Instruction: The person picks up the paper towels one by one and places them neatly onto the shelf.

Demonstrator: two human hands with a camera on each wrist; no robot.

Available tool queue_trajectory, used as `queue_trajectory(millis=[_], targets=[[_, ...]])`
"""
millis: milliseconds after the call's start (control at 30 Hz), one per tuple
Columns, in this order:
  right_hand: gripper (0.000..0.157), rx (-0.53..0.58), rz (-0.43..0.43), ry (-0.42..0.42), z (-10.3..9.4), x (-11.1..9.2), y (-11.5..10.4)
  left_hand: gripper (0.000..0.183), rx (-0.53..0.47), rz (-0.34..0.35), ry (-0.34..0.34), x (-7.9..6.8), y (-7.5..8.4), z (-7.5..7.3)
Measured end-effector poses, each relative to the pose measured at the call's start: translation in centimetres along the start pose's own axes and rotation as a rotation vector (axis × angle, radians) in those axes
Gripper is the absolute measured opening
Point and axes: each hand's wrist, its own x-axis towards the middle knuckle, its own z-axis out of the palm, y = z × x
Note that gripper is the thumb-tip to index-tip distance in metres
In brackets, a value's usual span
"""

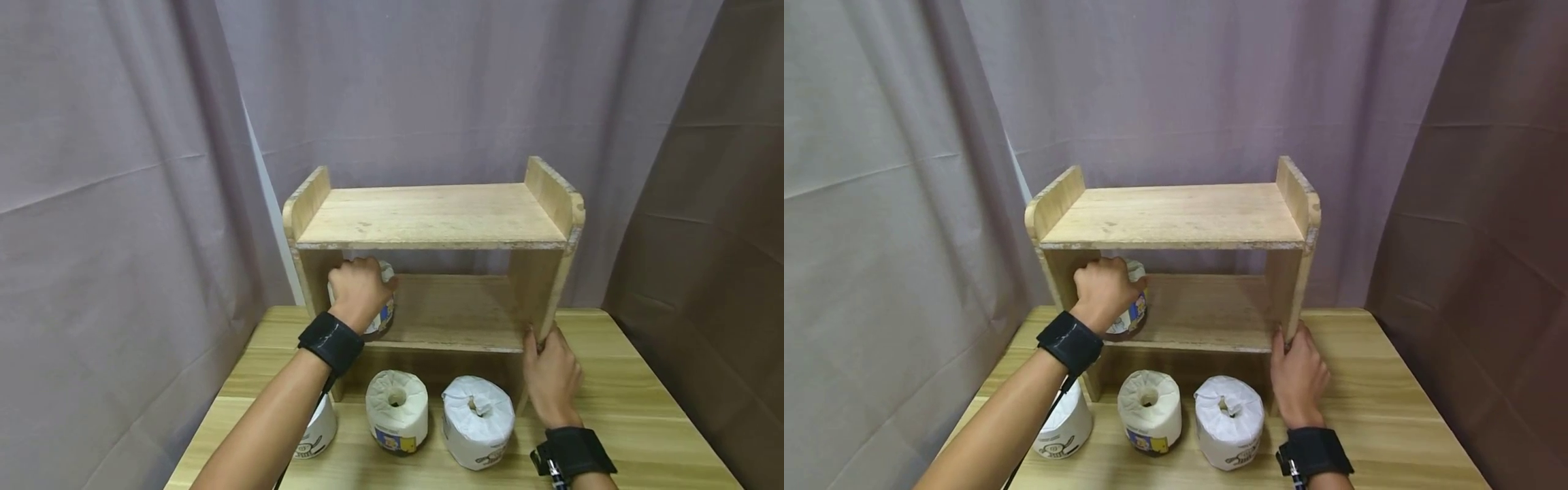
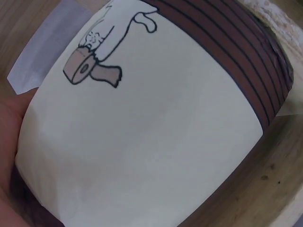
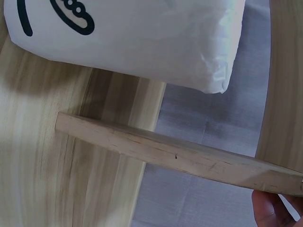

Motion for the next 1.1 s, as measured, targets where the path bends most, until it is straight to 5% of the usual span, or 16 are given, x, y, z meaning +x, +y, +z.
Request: queue_trajectory(millis=[533, 1100], targets=[[0.034, -0.002, 0.0, 0.015, 0.09, 0.01, 0.06, 0.049, -0.003, 0.063, 0.078, -0.25, -0.85, 0.35], [0.037, -0.005, 0.006, -0.004, -0.41, 0.21, 0.39, 0.049, 0.019, 0.124, 0.054, -0.58, 0.0, 0.06]])
